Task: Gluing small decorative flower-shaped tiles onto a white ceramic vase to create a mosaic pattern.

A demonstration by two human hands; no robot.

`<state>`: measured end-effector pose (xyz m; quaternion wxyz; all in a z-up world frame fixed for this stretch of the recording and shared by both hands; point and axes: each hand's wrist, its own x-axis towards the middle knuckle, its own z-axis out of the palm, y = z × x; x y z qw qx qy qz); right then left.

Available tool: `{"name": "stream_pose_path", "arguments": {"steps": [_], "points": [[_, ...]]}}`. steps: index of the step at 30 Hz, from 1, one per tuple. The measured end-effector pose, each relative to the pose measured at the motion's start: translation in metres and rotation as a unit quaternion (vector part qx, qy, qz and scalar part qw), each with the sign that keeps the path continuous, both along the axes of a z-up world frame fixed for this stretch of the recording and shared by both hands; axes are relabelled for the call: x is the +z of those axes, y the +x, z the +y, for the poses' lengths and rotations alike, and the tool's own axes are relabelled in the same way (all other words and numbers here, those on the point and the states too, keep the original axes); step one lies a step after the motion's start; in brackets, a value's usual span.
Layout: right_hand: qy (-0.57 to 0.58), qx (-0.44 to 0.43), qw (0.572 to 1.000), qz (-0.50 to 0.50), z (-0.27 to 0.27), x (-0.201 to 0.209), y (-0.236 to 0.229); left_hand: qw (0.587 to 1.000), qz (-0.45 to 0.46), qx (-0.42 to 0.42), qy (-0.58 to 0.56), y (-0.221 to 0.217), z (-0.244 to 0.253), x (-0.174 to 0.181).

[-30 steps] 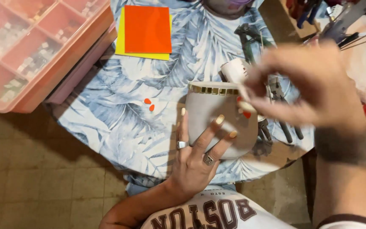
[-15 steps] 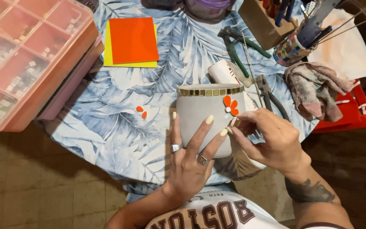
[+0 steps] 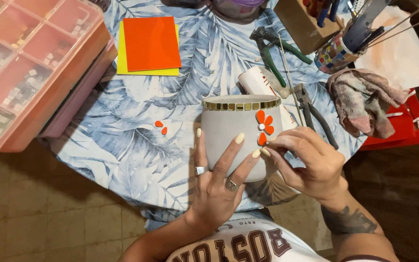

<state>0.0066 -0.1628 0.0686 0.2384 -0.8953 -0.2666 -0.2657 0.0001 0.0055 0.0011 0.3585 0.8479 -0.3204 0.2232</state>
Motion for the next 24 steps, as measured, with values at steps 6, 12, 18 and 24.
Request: {"name": "stream_pose_path", "arguments": {"steps": [6,12,18,24], "points": [[0.045,0.019,0.998,-0.041,0.001,-0.02,0.0,1.0,-0.017,0.002,-0.006,0.0,0.0,-0.001],[0.079,-0.01,0.996,-0.046,0.009,-0.02,-0.002,1.0,-0.024,0.007,-0.005,0.0,0.001,-0.003],[0.08,-0.03,0.995,-0.045,0.014,-0.019,-0.003,0.999,-0.036,0.026,-0.009,-0.001,0.0,-0.005],[0.087,-0.037,0.995,-0.034,0.016,-0.017,-0.003,0.999,-0.029,0.027,-0.004,0.0,0.001,-0.003]]}}
